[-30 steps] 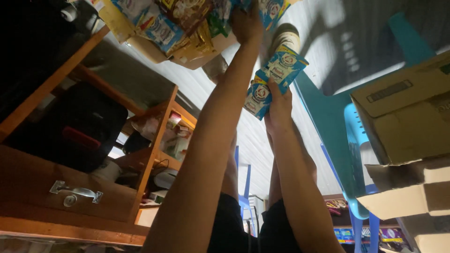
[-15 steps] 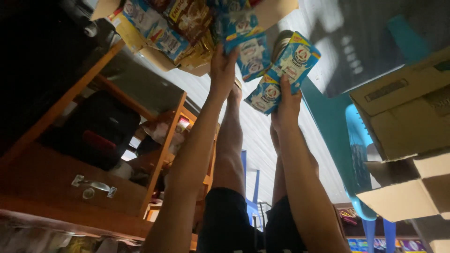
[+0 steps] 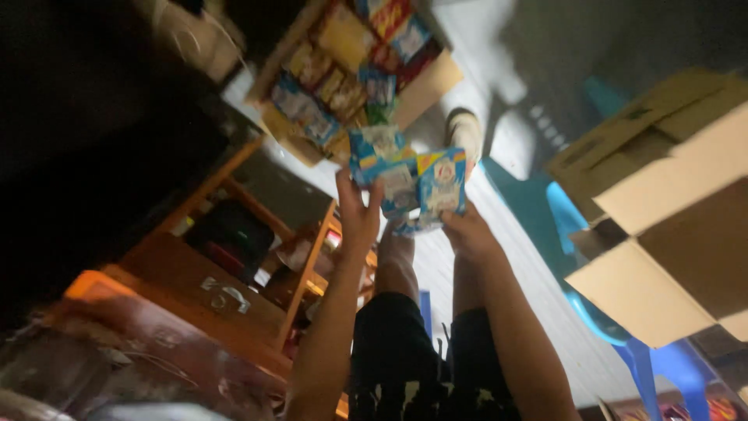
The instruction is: Stocking grocery shelves with sachets of coffee and detergent.
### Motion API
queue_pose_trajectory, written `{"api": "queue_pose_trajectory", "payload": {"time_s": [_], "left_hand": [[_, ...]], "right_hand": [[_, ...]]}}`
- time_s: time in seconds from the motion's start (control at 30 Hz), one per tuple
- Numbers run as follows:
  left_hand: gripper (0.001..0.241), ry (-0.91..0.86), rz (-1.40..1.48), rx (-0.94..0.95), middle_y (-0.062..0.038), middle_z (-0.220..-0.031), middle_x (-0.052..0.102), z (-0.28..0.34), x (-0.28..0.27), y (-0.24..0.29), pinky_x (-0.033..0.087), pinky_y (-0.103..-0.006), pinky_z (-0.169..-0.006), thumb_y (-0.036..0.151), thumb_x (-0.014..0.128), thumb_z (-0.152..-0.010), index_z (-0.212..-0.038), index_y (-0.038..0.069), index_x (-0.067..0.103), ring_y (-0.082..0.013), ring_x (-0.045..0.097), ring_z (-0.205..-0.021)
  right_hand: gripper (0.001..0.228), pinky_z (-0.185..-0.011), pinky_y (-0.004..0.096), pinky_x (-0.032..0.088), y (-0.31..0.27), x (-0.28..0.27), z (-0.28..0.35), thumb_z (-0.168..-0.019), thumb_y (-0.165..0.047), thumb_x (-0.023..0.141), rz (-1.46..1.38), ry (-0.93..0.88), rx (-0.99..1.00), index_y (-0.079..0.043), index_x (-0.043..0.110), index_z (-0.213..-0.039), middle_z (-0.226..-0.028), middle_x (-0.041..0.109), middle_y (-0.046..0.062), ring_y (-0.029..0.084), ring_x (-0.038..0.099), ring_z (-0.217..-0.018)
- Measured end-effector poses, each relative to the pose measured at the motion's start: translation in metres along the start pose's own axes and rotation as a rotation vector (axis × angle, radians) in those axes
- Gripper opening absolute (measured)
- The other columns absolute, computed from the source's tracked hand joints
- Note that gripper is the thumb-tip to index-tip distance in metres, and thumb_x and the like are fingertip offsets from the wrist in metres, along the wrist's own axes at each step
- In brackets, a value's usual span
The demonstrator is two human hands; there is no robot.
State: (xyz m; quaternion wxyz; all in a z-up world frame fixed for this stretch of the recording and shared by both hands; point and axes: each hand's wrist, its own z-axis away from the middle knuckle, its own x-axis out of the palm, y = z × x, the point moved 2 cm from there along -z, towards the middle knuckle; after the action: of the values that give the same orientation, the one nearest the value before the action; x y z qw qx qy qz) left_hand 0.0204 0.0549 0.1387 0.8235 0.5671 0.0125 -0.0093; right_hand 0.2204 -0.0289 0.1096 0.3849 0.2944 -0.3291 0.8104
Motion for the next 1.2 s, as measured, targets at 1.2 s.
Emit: {"api": "queue_pose_trajectory", "payload": {"time_s": [1.2], "left_hand": [[0.042,-0.439,0.034,0.378,-0.014,-0.123,0.062,0.206,0.099,0.43,0.048,-0.0339,-0.094,0.021,0.062,-0.1,-0.134,0.0,0.05,-0.0196,0.058,-0.109]], "right_hand": [[0.03,-0.117,0.043,0.031,-0.17,0.339,0.337,-0.095,-0.025,0.07,1.245,0.496,-1.177,-0.004,0.076,-0.115,-0.146,0.048,0.019,0.032,0.041,-0.139]]}}
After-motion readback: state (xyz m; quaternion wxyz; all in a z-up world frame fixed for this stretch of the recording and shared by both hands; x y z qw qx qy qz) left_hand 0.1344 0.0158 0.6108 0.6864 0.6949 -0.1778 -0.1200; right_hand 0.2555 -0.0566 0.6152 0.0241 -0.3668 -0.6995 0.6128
